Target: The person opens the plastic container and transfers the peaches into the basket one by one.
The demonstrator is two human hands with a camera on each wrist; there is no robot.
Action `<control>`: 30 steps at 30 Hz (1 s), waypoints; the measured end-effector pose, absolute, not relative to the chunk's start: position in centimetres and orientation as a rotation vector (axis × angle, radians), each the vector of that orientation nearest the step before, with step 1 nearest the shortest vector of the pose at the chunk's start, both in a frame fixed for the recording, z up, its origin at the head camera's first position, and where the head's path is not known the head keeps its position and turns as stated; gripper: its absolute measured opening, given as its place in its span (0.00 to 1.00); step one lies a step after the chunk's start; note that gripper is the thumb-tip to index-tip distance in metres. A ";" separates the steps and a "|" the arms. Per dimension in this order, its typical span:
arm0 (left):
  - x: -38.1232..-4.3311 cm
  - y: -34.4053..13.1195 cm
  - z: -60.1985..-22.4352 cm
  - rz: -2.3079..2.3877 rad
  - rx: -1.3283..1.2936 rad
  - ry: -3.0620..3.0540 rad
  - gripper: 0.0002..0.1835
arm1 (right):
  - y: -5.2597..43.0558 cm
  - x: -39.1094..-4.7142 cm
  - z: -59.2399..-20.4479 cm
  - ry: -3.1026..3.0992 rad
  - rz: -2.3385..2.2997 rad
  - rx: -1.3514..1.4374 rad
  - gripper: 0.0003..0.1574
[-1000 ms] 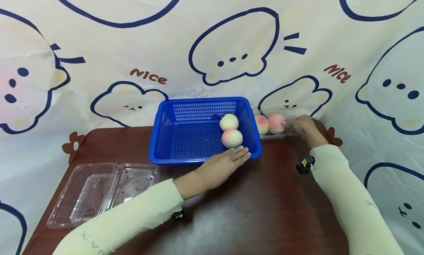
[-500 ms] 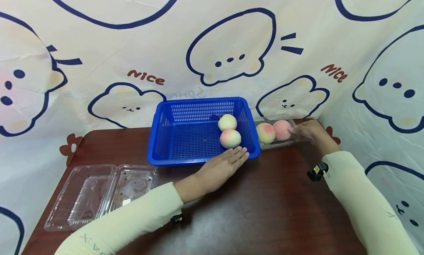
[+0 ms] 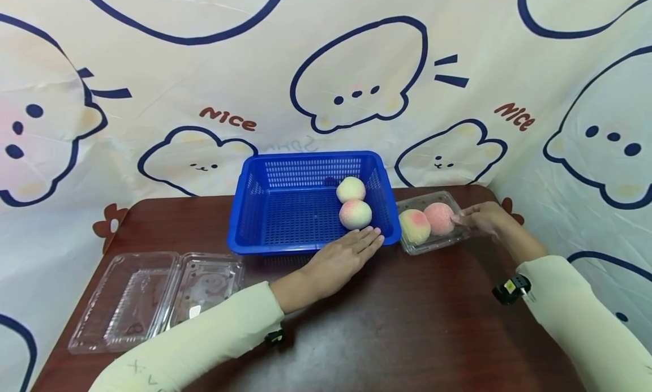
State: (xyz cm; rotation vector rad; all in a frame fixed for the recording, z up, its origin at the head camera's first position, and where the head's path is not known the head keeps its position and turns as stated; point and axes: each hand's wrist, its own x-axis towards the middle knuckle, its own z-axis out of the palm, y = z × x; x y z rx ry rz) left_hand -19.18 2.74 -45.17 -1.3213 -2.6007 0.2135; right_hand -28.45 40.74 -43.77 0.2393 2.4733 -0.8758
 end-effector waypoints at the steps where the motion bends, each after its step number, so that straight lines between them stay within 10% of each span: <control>1: -19.2 2.8 -45.2 0.205 -1.324 -2.602 0.27 | 40.9 -28.1 -43.7 2.476 -0.861 0.235 0.52; 30: -15.3 2.3 -46.1 -0.188 -1.130 -2.467 0.19 | 39.3 -20.0 -43.9 2.288 -1.016 0.115 0.32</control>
